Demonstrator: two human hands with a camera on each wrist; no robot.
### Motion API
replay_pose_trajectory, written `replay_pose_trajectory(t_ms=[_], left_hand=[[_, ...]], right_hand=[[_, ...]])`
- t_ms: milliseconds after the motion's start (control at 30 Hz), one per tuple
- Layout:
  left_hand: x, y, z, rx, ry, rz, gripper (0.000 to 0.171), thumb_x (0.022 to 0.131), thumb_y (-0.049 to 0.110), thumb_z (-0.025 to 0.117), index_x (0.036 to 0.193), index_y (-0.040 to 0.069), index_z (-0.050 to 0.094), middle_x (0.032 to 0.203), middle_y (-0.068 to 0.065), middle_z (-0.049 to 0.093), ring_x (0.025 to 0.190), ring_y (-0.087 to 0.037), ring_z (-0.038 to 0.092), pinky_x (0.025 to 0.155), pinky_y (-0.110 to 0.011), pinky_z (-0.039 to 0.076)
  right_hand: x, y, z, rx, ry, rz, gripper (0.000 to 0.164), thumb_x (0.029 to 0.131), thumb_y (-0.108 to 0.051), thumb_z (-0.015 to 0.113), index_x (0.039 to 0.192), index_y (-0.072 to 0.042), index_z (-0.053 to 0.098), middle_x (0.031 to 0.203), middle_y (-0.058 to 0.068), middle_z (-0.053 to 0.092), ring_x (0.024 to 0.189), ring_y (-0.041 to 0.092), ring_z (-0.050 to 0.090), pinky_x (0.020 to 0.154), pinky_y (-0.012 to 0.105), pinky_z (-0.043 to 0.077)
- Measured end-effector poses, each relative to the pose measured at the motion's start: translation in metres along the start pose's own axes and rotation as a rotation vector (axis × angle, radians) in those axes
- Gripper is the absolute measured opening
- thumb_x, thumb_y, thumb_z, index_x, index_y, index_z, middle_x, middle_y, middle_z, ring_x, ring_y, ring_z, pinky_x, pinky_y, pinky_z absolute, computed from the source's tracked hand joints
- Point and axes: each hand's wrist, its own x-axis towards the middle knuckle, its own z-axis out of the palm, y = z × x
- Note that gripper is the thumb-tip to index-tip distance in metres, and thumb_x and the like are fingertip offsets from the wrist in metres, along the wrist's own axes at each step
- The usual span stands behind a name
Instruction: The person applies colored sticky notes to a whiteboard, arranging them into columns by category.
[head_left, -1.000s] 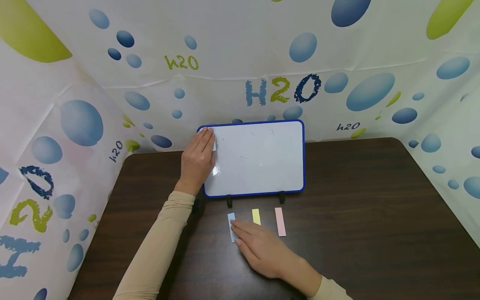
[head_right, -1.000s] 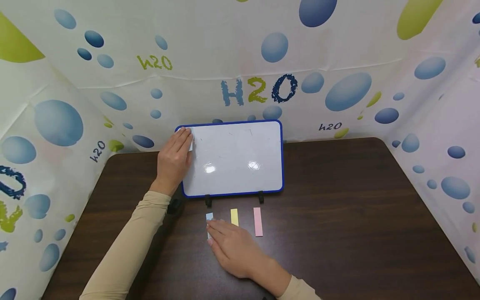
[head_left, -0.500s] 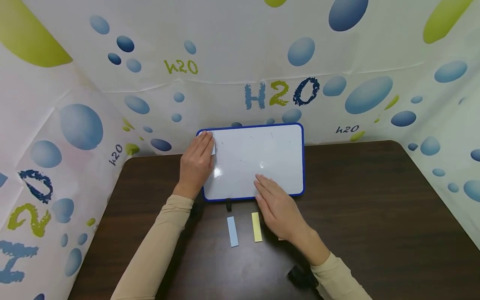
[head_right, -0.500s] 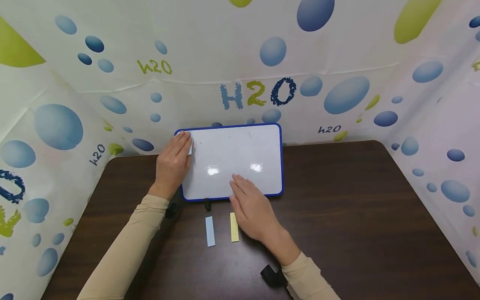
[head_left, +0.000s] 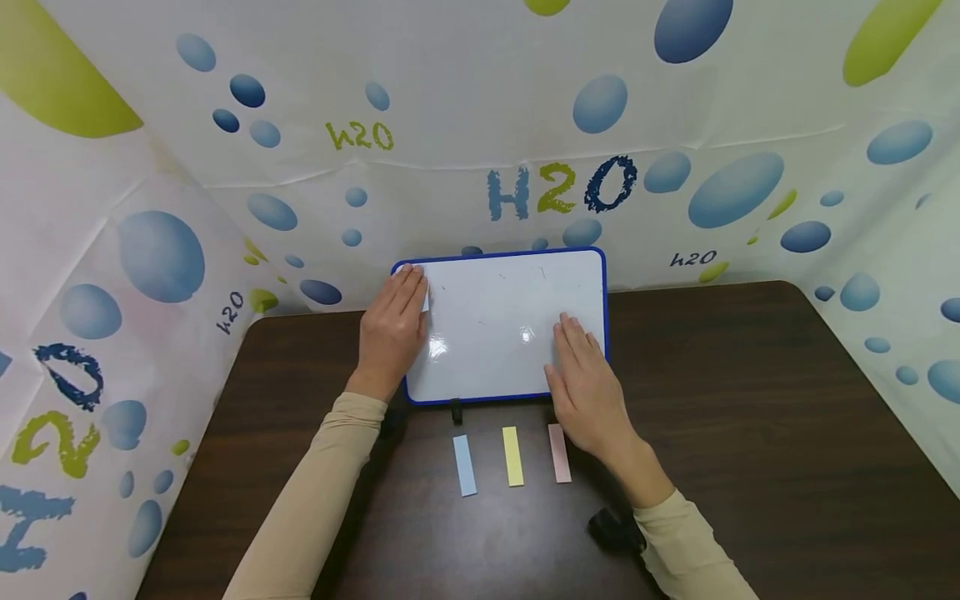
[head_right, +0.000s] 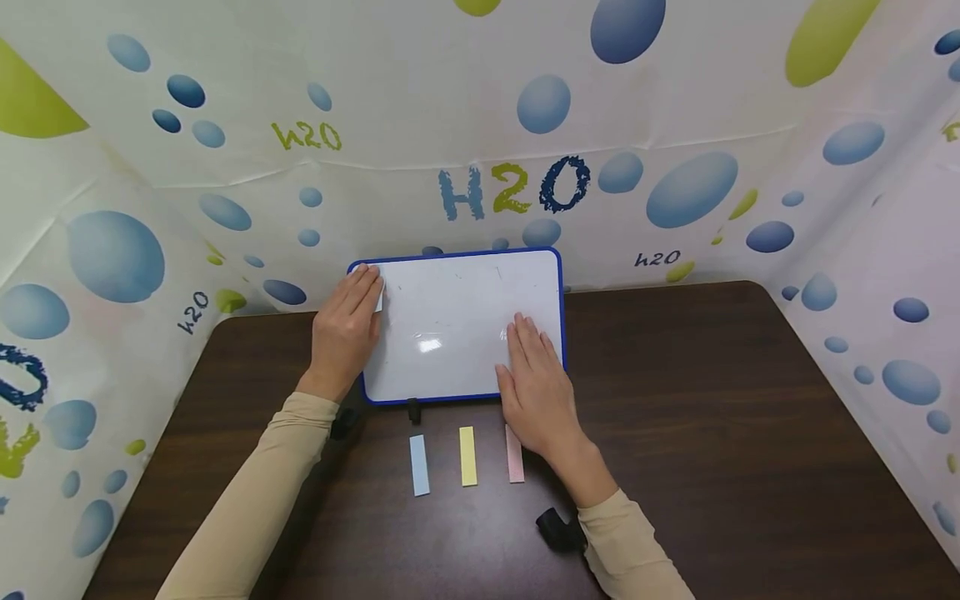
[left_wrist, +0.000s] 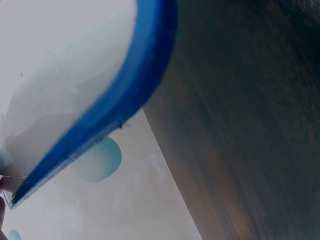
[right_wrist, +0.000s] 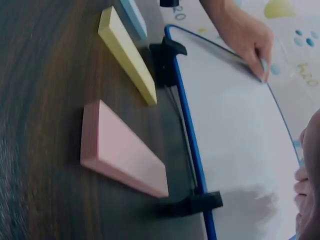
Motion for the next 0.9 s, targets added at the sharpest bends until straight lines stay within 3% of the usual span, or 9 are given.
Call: replay_pose_trajectory(t_ms=[300,633,900], left_hand=[[0.000,0.000,-0.001,0.004,-0.030,-0.003,0.035,0.093,0.004,0.072,0.127,-0.007,0.068,0.133,-0.021,0.067,0.127,-0.035,0.064,0.109,-0.044,0.051],[-0.001,0.000,-0.001,0.001,-0.023,-0.003,0.040,0.091,0.005,0.076,0.128,-0.005,0.068,0.134,-0.019,0.067,0.129,-0.034,0.063,0.111,-0.044,0.049],[-0.002,0.000,-0.001,0.011,-0.038,0.015,0.035,0.097,0.010,0.069,0.129,-0.005,0.067,0.135,-0.020,0.066,0.129,-0.034,0.063,0.111,-0.044,0.049]], right_hand=[[0.002,0.024,0.004,-0.084,-0.059,0.103,0.076,0.104,-0.036,0.049,0.160,0.004,0.018,0.172,0.018,0.008,0.160,0.034,0.009,0.129,0.053,0.020],[0.002,0.031,0.008,-0.133,-0.063,0.074,0.077,0.102,-0.030,0.058,0.158,0.008,0.022,0.170,0.022,0.011,0.159,0.037,0.011,0.128,0.054,0.023],[0.002,0.033,0.011,-0.175,-0.087,0.086,0.080,0.101,-0.029,0.062,0.159,0.007,0.020,0.171,0.022,0.008,0.159,0.037,0.010,0.128,0.052,0.022]])
